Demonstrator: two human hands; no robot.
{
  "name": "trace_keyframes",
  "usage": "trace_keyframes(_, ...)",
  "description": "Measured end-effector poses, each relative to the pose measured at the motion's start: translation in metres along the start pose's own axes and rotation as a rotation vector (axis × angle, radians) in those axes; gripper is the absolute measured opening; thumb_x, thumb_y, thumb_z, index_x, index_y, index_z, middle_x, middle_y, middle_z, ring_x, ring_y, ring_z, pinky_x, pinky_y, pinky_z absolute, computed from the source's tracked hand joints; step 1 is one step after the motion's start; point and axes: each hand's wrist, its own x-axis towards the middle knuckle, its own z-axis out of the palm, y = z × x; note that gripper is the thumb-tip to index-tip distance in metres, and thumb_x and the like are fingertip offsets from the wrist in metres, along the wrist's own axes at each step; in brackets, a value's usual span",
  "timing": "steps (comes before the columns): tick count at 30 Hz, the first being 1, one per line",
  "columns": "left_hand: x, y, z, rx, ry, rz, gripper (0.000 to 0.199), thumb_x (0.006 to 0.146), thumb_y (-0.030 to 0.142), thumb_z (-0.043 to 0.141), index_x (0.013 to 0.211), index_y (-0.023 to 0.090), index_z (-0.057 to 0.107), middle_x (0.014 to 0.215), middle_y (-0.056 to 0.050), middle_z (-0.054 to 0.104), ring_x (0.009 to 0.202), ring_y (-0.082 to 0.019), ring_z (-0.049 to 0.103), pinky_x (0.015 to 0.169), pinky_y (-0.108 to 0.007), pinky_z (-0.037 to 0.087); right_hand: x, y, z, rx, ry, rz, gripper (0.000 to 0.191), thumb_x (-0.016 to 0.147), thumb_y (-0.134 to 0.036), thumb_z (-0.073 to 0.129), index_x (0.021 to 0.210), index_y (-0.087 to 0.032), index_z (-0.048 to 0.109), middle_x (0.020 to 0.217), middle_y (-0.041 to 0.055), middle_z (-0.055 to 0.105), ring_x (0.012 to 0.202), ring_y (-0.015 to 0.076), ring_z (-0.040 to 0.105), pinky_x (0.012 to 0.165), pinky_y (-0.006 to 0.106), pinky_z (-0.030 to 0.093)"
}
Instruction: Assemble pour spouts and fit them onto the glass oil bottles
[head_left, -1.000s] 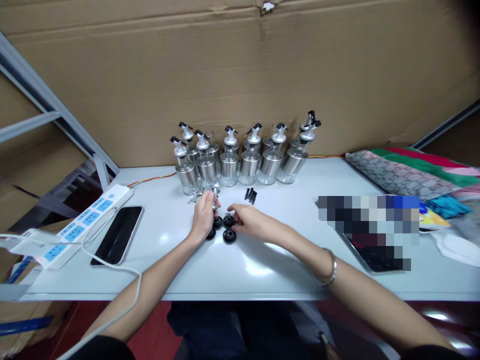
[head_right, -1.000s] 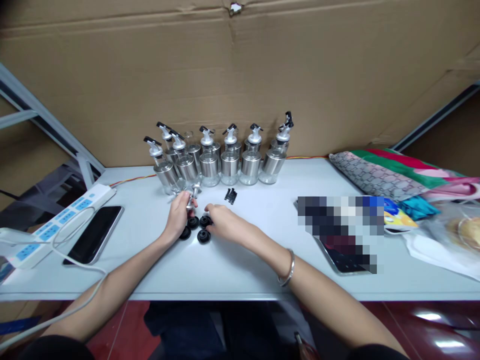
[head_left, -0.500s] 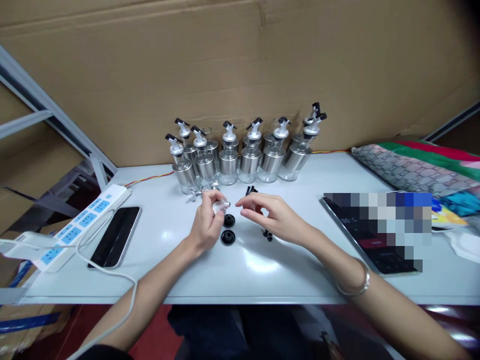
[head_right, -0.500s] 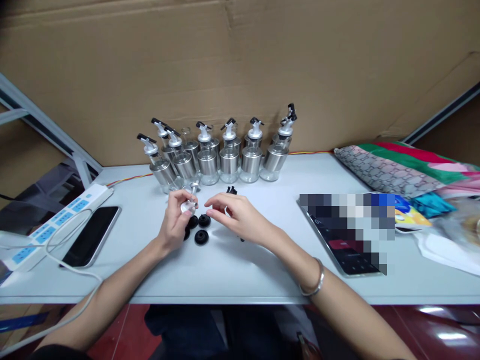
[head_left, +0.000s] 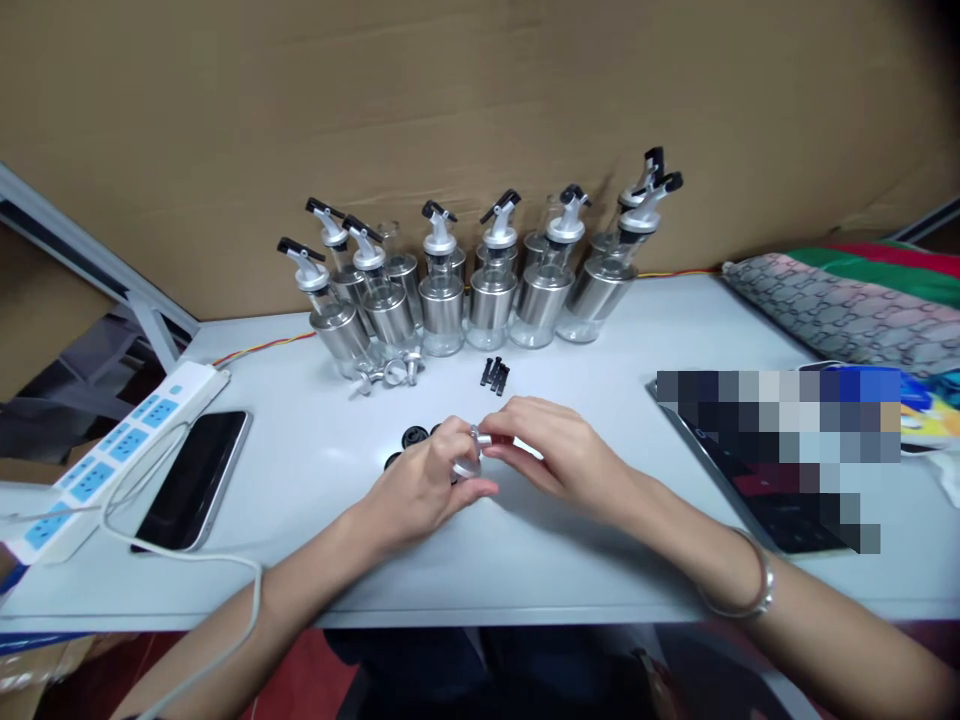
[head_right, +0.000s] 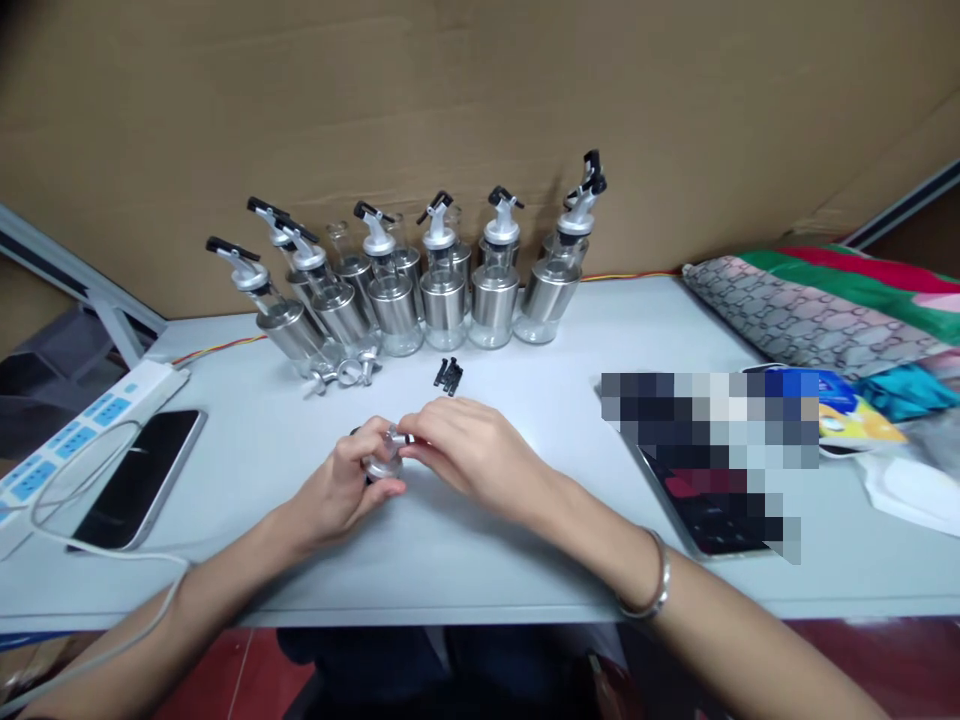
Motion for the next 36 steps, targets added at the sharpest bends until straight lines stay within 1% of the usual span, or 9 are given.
trace_keyframes(4,0.003,0.003,-0.002,0.164,-0.155,-0.002,0.022,0.098,0.039,0.031,0.11,0.02,0.034,0.087,-0.003,0.049,0.065,-0.012,0.049,0.056,-0.022,0.045,-0.001,0.005,-0.002,-0.143,0.002,0.07,0.02,0.097,-0.025,0.04,0.093,-0.017,0.059,0.076,0.0041,0.067,0.067,0.0135,0.058,0.064,0.028,0.035)
trace_keyframes(9,0.006,0.002,-0.001,0.324,-0.287,0.04,0.024,0.099,0.03,0.031,0.115,0.019,0.044,0.091,-0.005,0.056,0.08,-0.016,0.056,0.07,-0.027,0.048,0.0,0.014,-0.007,-0.034,-0.032,0.222,0.023,0.096,-0.026,0.041,0.085,-0.018,0.06,0.079,0.0039,0.067,0.07,0.0135,0.059,0.067,0.026,0.038)
trace_keyframes(12,0.005,0.0,-0.001,0.32,-0.273,0.039,0.024,0.099,0.024,0.031,0.113,0.017,0.049,0.09,-0.006,0.058,0.081,-0.016,0.056,0.072,-0.027,0.046,0.001,0.011,-0.007,0.095,-0.108,0.3,0.022,0.095,-0.025,0.041,0.086,-0.018,0.06,0.08,0.0035,0.067,0.07,0.0127,0.059,0.065,0.023,0.042)
trace_keyframes(16,0.004,-0.002,-0.004,0.326,-0.218,0.039,0.032,0.096,0.04,0.038,0.112,0.015,0.051,0.091,-0.007,0.058,0.081,-0.017,0.055,0.07,-0.028,0.044,0.002,0.007,-0.012,0.143,-0.184,0.362,0.024,0.095,-0.025,0.038,0.093,-0.018,0.061,0.085,0.004,0.067,0.073,0.0132,0.06,0.068,0.024,0.043)
trace_keyframes(18,0.005,-0.004,-0.007,0.346,-0.191,0.038,0.032,0.095,0.041,0.041,0.111,0.016,0.052,0.089,-0.006,0.057,0.079,-0.016,0.054,0.069,-0.028,0.042,0.001,0.01,-0.017,0.12,-0.234,0.38,0.018,0.092,-0.025,0.046,0.091,-0.017,0.062,0.085,0.0048,0.067,0.078,0.0154,0.059,0.071,0.026,0.043)
trace_keyframes(21,0.006,-0.006,-0.01,0.375,-0.167,0.037,0.027,0.095,0.038,0.043,0.11,0.018,0.054,0.088,-0.004,0.056,0.079,-0.015,0.053,0.07,-0.027,0.04,0.0,0.017,-0.026,0.127,-0.398,0.398,0.009,0.083,-0.025,0.059,0.087,-0.017,0.064,0.089,0.0057,0.065,0.087,0.0191,0.058,0.077,0.03,0.042)
trace_keyframes(26,0.007,-0.006,-0.011,0.387,-0.2,0.054,0.025,0.095,0.034,0.045,0.112,0.019,0.055,0.088,-0.004,0.055,0.079,-0.015,0.051,0.072,-0.028,0.04,-0.004,0.024,-0.027,0.121,-0.54,0.423,0.011,0.078,-0.021,0.066,0.089,-0.018,0.065,0.094,0.0064,0.062,0.093,0.0215,0.055,0.081,0.032,0.041)
trace_keyframes(29,0.007,-0.006,-0.01,0.377,-0.226,0.062,0.025,0.095,0.034,0.045,0.111,0.018,0.055,0.089,-0.005,0.056,0.079,-0.016,0.051,0.071,-0.028,0.041,-0.006,0.025,-0.018,0.051,-0.513,0.437,0.009,0.078,-0.022,0.067,0.086,-0.018,0.064,0.091,0.0061,0.063,0.092,0.0217,0.054,0.079,0.032,0.039)
trace_keyframes(36,0.007,-0.005,-0.009,0.38,-0.239,0.053,0.024,0.095,0.033,0.044,0.109,0.017,0.055,0.087,-0.005,0.056,0.077,-0.015,0.052,0.069,-0.027,0.042,-0.004,0.029,-0.002,-0.177,-0.326,0.53,0.005,0.08,-0.022,0.064,0.08,-0.017,0.065,0.076,0.0036,0.064,0.074,0.0177,0.056,0.069,0.029,0.035)
